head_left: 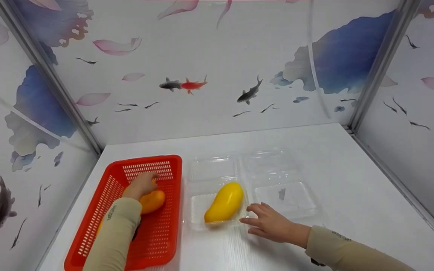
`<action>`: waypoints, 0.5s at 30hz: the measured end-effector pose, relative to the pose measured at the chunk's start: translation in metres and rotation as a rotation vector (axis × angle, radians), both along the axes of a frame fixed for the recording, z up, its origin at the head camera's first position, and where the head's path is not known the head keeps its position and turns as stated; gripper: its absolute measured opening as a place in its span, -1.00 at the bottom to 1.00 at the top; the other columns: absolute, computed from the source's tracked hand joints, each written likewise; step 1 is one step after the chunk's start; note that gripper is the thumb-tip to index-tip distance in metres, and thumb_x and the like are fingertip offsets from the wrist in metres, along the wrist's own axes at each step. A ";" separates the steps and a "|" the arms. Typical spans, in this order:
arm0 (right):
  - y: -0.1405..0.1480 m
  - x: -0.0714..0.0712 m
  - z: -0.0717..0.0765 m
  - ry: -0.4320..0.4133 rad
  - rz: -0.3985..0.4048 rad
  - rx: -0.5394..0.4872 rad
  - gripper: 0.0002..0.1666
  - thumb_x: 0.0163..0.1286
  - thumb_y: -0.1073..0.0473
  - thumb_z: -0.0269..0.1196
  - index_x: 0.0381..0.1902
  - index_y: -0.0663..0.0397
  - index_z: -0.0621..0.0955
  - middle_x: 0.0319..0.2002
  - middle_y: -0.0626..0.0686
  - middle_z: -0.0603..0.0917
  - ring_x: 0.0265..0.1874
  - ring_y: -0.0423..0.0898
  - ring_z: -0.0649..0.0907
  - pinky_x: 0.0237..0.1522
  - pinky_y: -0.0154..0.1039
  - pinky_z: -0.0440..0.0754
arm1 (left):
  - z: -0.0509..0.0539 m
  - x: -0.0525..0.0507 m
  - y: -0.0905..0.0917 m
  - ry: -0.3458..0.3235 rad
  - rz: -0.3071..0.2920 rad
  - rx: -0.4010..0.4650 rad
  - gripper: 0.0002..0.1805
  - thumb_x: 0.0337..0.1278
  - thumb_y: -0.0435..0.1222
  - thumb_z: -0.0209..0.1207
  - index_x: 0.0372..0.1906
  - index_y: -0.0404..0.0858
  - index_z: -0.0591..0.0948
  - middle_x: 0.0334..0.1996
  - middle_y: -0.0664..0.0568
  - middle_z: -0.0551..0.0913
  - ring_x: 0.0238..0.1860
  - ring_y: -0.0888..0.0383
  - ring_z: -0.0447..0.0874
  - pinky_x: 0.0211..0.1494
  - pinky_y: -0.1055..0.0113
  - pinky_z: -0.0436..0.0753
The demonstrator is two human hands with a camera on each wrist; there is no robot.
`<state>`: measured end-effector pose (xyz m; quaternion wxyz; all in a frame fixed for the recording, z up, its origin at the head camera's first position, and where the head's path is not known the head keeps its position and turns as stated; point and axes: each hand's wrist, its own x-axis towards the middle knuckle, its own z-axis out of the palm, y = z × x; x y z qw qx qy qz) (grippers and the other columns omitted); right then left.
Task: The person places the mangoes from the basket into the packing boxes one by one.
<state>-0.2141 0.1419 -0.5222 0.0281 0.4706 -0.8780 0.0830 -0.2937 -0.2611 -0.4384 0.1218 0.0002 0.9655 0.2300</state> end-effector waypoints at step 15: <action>0.001 0.001 -0.002 0.057 0.025 -0.039 -0.55 0.39 -0.10 -0.03 0.15 -0.12 0.50 0.07 0.14 0.41 0.05 0.02 0.40 0.12 0.07 0.38 | -0.039 0.028 -0.030 -0.041 0.019 0.024 -0.33 0.03 -0.28 0.22 0.28 -0.33 0.30 0.16 -0.32 0.37 0.05 -0.15 0.35 0.18 -0.14 0.28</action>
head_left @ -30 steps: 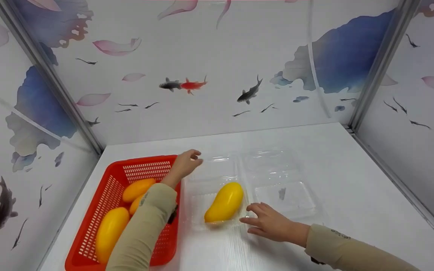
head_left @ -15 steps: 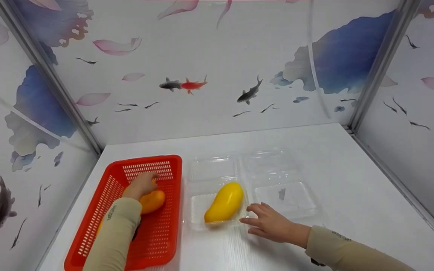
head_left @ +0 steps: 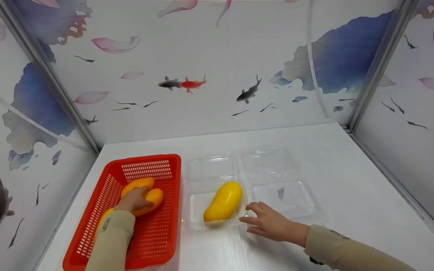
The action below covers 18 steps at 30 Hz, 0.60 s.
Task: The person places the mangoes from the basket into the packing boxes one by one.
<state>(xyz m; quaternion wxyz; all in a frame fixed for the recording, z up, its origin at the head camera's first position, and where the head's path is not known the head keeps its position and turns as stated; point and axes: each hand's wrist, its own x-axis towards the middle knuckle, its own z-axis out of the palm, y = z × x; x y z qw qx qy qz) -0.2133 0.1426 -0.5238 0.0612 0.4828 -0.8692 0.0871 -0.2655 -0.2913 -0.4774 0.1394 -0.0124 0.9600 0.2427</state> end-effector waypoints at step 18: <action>-0.001 0.001 0.003 -0.049 -0.023 0.020 -0.55 0.39 -0.11 -0.02 0.17 -0.15 0.48 0.09 0.12 0.39 0.07 0.01 0.39 0.17 0.07 0.34 | 0.015 0.026 0.025 -0.223 0.373 0.392 0.07 -0.15 -0.20 0.36 0.44 0.02 -0.07 0.22 -0.14 0.15 0.12 -0.18 0.24 0.09 -0.12 0.42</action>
